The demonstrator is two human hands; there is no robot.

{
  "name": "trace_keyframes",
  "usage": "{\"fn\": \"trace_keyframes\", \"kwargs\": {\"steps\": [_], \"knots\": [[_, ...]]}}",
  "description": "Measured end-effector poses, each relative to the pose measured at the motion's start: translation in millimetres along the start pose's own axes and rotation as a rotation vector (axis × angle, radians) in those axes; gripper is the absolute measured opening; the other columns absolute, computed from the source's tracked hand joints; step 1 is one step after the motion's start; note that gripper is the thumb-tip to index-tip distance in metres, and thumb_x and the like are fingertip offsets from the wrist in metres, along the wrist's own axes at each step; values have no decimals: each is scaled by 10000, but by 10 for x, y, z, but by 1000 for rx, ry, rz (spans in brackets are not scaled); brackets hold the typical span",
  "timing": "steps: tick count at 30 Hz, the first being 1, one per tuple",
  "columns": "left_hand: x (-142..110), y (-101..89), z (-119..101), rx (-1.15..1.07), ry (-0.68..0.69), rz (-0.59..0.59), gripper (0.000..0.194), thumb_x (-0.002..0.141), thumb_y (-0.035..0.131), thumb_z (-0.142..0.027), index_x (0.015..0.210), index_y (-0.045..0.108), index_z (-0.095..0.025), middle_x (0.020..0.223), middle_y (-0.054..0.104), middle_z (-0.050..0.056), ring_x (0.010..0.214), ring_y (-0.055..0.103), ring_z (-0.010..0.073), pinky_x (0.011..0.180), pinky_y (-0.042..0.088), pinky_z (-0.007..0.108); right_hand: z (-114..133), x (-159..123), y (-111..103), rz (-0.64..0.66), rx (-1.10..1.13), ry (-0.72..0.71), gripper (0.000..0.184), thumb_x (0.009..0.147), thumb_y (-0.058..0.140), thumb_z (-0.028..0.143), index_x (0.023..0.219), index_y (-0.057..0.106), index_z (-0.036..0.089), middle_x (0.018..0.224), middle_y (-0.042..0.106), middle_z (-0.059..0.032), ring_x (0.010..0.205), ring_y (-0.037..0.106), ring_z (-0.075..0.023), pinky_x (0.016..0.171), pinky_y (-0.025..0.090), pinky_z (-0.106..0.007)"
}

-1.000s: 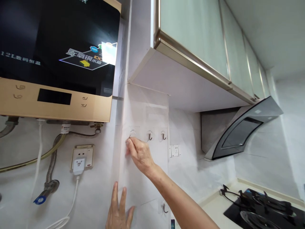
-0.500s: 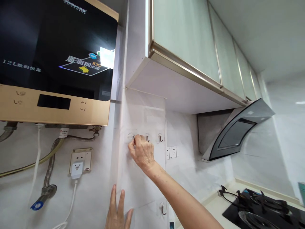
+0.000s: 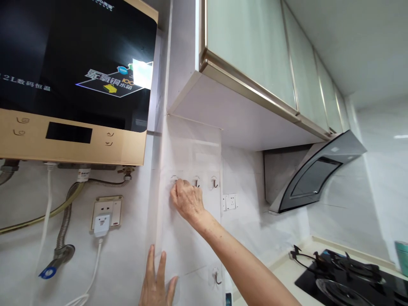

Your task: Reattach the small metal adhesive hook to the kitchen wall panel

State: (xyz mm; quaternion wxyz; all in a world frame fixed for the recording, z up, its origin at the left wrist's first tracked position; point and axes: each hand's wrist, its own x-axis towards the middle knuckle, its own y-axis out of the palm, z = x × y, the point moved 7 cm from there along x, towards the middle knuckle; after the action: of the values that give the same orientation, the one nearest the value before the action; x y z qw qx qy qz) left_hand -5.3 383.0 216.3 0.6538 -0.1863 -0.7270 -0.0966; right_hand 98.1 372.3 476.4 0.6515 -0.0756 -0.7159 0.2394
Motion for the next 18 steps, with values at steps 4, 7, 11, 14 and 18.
{"fn": "trace_keyframes", "kwargs": {"steps": [4, 7, 11, 14, 18], "knots": [[-5, 16, 2, 12, 0, -3, 817, 859, 608, -144, 1545, 190, -288, 1614, 313, 166, 1348, 527, 292, 873, 626, 396, 26, 7, -30, 15, 23, -21, 215, 966, 407, 188, 834, 574, 161, 795, 663, -59, 594, 511, -152, 524, 198, -297], [-2, 7, -9, 5, 8, -20, 834, 851, 611, -134, 1547, 181, -297, 1623, 298, 159, 1369, 503, 301, 891, 623, 410, 34, 24, -42, 31, 66, -13, 216, 958, 407, 183, 796, 551, 184, 731, 645, -37, 566, 481, -146, 525, 196, -294], [7, -5, -19, 13, -12, 1, 812, 866, 600, -138, 1546, 183, -294, 1611, 317, 167, 1342, 533, 288, 887, 624, 408, 34, 44, -41, 39, 70, -28, 210, 947, 409, 184, 784, 541, 192, 700, 623, -30, 548, 463, -143, 523, 178, -296], [14, -23, -33, 23, -6, 6, 811, 871, 605, -148, 1548, 178, -276, 1596, 334, 187, 1333, 540, 293, 887, 622, 415, 19, 46, -24, 22, 41, -85, 204, 954, 403, 192, 814, 551, 184, 753, 639, -46, 564, 476, -144, 526, 169, -297], [19, -20, -23, 11, -11, 2, 820, 867, 604, -141, 1547, 173, -295, 1604, 329, 169, 1357, 517, 296, 877, 627, 409, -27, 25, 33, -15, 68, -152, 206, 974, 390, 211, 856, 555, 174, 792, 647, -55, 602, 506, -150, 532, 190, -286]]}}
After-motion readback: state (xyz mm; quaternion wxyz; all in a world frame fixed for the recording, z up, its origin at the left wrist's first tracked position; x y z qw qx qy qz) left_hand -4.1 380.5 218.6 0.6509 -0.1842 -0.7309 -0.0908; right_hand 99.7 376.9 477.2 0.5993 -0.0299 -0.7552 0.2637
